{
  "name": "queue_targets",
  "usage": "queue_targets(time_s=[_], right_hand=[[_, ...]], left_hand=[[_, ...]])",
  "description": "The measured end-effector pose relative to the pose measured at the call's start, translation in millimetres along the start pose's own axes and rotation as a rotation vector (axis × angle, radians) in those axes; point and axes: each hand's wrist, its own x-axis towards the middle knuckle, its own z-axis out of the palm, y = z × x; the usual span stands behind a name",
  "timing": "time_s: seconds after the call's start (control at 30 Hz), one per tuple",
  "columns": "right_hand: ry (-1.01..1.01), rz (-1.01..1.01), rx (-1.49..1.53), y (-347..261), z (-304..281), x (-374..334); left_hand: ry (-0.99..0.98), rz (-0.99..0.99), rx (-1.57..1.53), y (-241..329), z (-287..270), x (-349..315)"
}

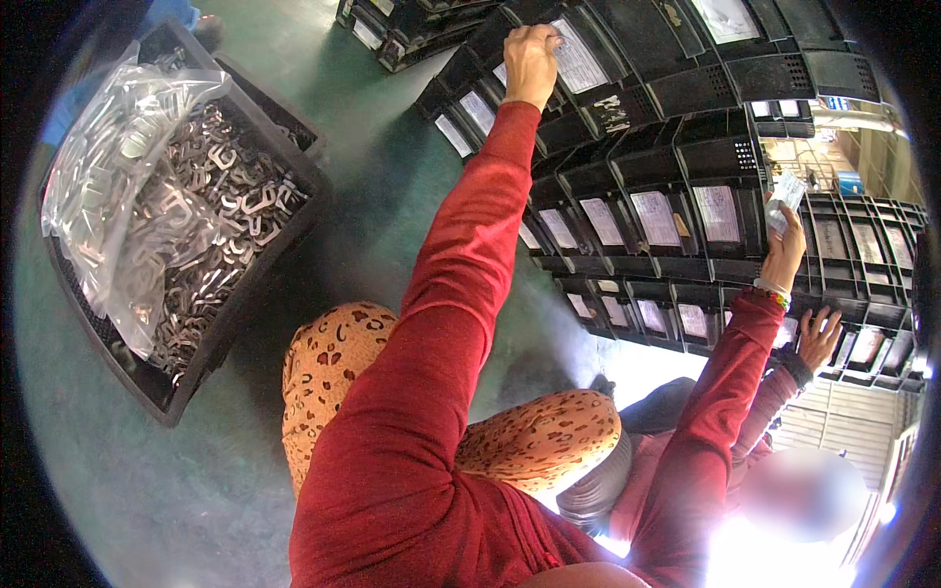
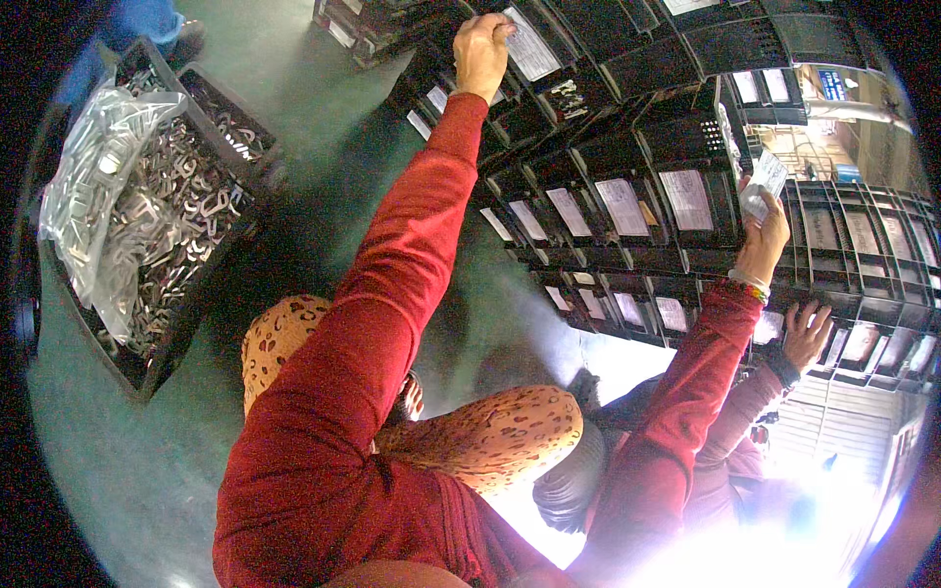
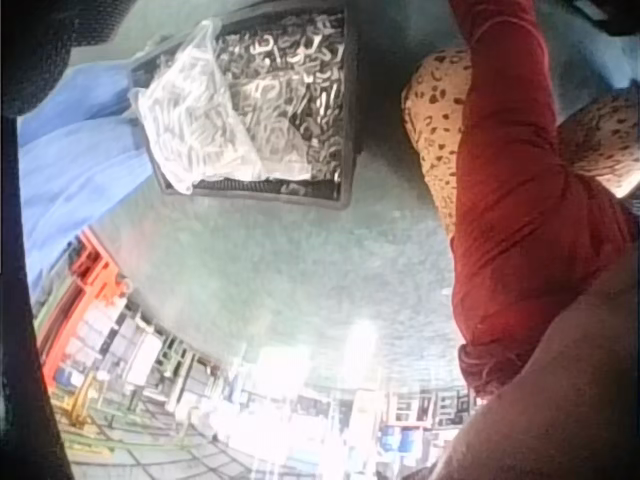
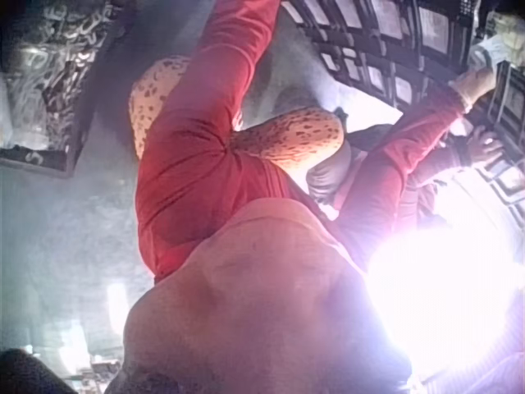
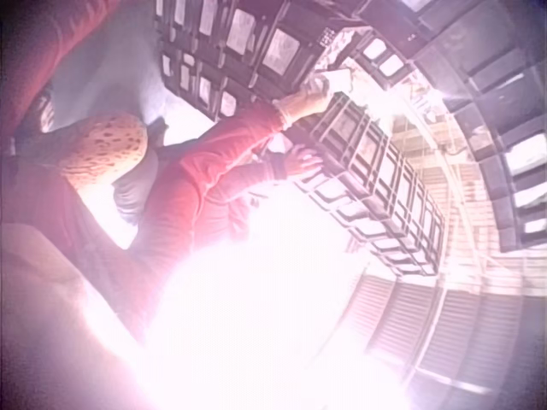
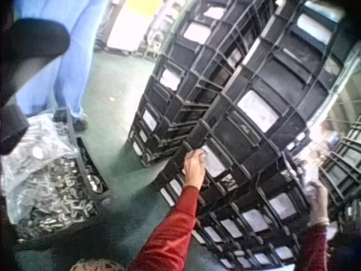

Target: The person separates paper label slips from a stack and inserts them into the label slots on the sides of stacked plastic crates by hand.

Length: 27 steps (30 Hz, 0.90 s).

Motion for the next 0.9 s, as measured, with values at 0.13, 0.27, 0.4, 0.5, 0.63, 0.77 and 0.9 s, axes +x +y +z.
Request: queue_targets(time_s=[0.13, 0.27, 0.4, 0.5, 0.63, 0.77, 0.9], right_hand=[[-0.078, -0.229, -0.191, 29, -29, 16], [-0.152, -0.435, -0.384, 30, -31, 14], [-0.057, -0.066, 0.058, 5, -1, 5], [0.17, 0.199, 0.224, -14, 13, 2], [0.11, 0.181, 0.126, -22, 15, -6], [0.144, 0.199, 0.19, -27, 23, -9], [0.06, 0.076, 0.047, -23, 18, -11]], left_hand=[[-0.056, 0.018, 0.053, 10, 2, -9], [0.001, 0.025, -0.082, 16, -5, -19], [0.093, -0.139, -0.148, 26, -16, -20], [0.158, -0.169, 0.003, 49, -21, -24], [-0.084, -0.241, -0.197, 53, -19, -56], [-0.062, 0.015, 0.016, 56, -19, -53], [-0.096, 0.088, 0.063, 48, -18, -46]])
